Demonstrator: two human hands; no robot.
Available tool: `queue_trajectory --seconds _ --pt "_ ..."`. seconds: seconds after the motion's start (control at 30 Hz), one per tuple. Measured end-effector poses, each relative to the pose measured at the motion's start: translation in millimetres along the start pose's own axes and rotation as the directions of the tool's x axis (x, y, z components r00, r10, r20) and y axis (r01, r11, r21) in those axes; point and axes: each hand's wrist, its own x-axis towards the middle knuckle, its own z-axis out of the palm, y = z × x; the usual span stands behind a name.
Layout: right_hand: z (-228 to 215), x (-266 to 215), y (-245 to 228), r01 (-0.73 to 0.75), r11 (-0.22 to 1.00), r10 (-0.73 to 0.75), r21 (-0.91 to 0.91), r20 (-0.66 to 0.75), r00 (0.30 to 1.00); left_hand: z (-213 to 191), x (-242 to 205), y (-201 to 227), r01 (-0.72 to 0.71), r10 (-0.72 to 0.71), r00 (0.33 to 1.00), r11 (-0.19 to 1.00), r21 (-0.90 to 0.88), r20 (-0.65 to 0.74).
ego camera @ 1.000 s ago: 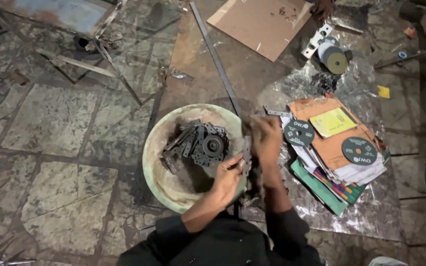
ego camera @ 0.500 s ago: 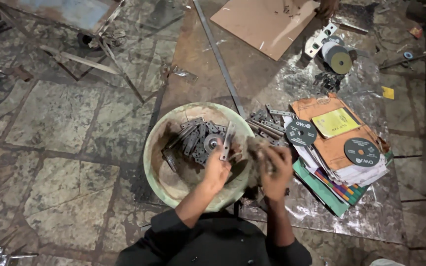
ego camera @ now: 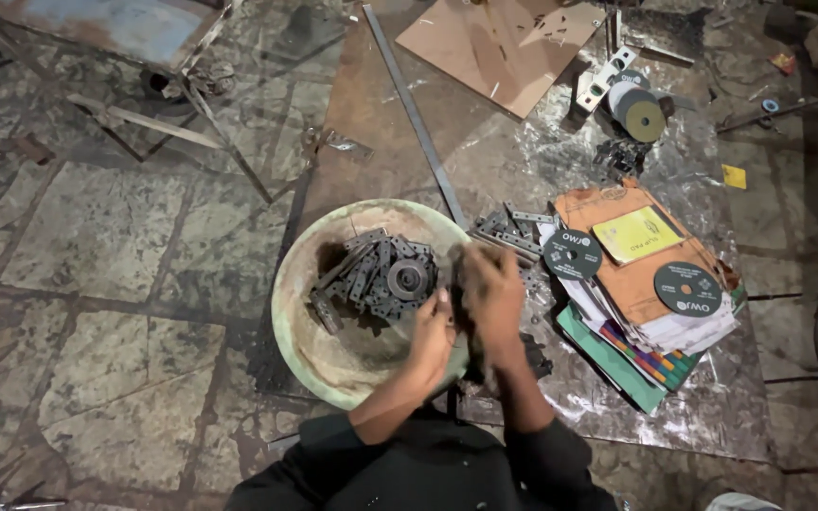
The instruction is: The person repeatedly picks small metal parts from a bucket, wipes each with a rag, and places them on the floor. The person handles the parts one at a time, turning them over and wiping different sides before setting them down.
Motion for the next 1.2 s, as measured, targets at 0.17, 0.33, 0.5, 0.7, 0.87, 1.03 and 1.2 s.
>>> queue_trajectory --seconds 0.17,0.33,0.5,0.7,0.87,1.03,1.2 --pt "-40 6 64 0.019 0.993 -0.043 -0.112 -0.213 0.976 -24 2 -23 0.095 -0.082 0.987 0.991 -0.090 0.139" --pt "-89 -87 106 -0.125 0.984 0.167 0.131 -0.395 0.903 -30 42 -46 0.291 -0.308 0.945 0.945 0.152 0.108" --pt "-86 -134 101 -0.268 0.934 0.337 0.235 -0.338 0.879 -53 227 -198 0.072 -0.153 0.983 0.820 0.568 0.097" --pt "-107 -162 134 -0.289 0.862 0.440 0.415 -0.331 0.835 2 230 -24 -0.506 0.088 0.863 0.164 0.847 0.498" --pt "-119 -163 147 -0.344 0.706 0.628 0.619 -0.322 0.708 -48 161 118 -0.557 -0.016 0.772 -0.499 0.664 0.636" --pt "-121 -144 160 -0.325 0.772 0.553 0.546 -0.326 0.767 -114 118 201 -0.506 -0.567 0.812 -0.567 0.650 0.137" --pt "-85 -121 153 -0.286 0.754 0.512 0.591 -0.257 0.820 -240 159 218 -0.354 -0.451 0.893 -0.679 0.643 0.015"
